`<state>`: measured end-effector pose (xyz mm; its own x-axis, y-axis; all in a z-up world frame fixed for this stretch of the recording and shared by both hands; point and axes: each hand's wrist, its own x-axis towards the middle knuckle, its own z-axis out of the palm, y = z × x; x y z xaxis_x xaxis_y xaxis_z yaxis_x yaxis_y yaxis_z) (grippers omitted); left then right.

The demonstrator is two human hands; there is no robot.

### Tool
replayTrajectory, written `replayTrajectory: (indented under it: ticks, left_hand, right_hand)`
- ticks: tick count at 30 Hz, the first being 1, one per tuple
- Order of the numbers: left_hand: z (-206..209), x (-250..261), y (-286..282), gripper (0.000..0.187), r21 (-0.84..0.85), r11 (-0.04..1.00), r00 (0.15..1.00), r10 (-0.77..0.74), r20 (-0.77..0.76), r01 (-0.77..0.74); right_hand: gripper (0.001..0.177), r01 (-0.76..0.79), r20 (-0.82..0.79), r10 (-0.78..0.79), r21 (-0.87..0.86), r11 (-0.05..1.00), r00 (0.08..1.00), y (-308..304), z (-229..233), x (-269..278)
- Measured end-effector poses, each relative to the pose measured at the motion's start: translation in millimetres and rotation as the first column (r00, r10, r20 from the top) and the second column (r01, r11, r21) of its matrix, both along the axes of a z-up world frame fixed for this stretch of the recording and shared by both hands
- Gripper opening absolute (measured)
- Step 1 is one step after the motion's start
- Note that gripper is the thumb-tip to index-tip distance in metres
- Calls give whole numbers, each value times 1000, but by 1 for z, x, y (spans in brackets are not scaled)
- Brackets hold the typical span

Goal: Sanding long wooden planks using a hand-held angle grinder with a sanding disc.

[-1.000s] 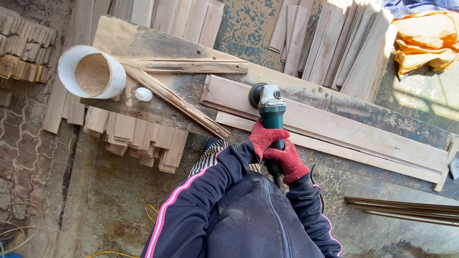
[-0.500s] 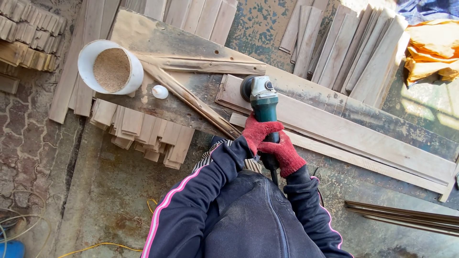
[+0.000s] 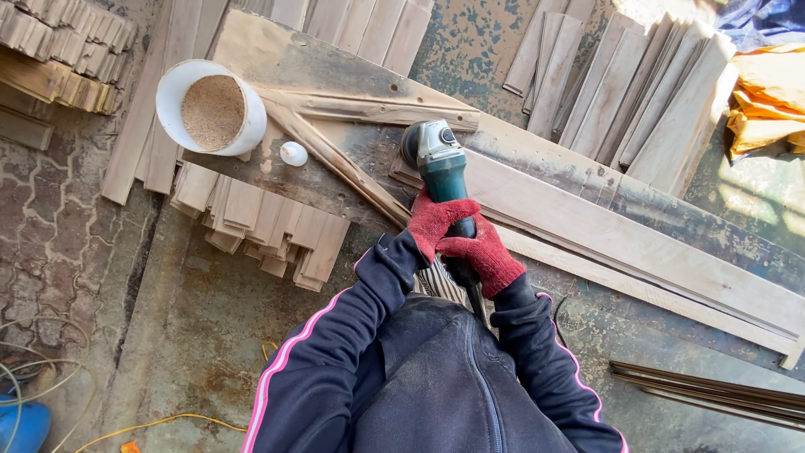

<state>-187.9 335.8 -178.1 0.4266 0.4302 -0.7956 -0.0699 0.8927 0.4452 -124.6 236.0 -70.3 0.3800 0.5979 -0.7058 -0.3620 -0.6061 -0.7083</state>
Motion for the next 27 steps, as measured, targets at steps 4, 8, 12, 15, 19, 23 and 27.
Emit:
replayTrajectory:
  ticks: [4,8,12,15,19,23,27]
  left_hand:
    - [2,9,-13,74,78,991,991,-103,-83,110]
    - [5,26,-26,71,8,999,998,-34,-46,34]
    - [8,38,-41,72,-4,999,998,-52,-41,52]
    - [4,52,-57,70,-22,997,997,-74,-36,73]
    - [-6,76,-79,68,-17,994,993,-111,-38,110]
    - [-6,95,-105,68,-1,982,981,-187,-43,187]
    - [8,123,-135,70,8,979,979,-201,-22,201]
  right_hand:
    - [65,-21,29,21,-2,1000,999,-13,-9,12]
    - [64,36,-1,-36,-9,999,999,-25,2,19]
    - [63,40,21,-39,-13,999,999,-46,-12,34]
    - [63,64,24,-63,-31,997,998,-62,-11,45]
    - [64,125,8,-125,-37,991,992,-84,-17,63]
    - [60,178,26,-177,-52,983,984,-107,-19,77]
    - [58,270,60,-267,-48,962,962,-139,-19,92]
